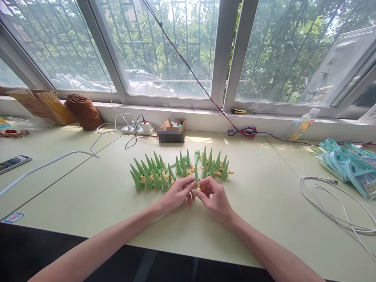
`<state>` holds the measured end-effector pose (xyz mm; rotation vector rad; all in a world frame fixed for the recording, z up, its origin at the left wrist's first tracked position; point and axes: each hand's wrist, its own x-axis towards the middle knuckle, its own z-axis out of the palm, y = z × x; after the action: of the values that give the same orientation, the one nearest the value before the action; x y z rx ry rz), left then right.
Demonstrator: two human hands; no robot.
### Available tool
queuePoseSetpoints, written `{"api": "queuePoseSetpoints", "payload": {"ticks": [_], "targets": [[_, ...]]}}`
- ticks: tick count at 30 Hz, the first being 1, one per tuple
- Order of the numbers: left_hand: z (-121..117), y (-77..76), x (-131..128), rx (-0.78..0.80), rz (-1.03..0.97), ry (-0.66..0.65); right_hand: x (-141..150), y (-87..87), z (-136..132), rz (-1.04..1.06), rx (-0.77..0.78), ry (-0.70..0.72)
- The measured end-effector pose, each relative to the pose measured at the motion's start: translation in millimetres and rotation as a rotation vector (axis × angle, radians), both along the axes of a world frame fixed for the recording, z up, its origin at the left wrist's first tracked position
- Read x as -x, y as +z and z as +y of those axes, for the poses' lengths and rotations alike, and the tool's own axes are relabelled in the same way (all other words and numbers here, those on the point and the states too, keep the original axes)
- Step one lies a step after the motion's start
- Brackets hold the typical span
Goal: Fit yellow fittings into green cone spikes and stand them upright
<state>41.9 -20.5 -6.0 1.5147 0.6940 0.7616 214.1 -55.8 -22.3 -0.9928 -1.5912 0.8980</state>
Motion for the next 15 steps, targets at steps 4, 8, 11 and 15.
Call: {"api": "queuePoseSetpoints", "payload": {"ticks": [4,8,11,15], "targets": [[0.6,-2.7,1.4,0.024,-0.012,-0.024,0.6,1.8,-1.1,-0.003,0.005,0.019],[1.8,-6.6,1.9,0.056,-0.039,-0.048,0.3,2.8,-1.0,-0.015,0.005,0.031],[3.0,-8.8,2.0,0.070,-0.050,-0.059,-0.3,2.2,-0.5,-0.027,-0.004,0.048],[4.1,-10.0,2.6,0.111,-0.036,-0.066,-0.6,1.9,-0.3,-0.042,-0.006,0.062]]}}
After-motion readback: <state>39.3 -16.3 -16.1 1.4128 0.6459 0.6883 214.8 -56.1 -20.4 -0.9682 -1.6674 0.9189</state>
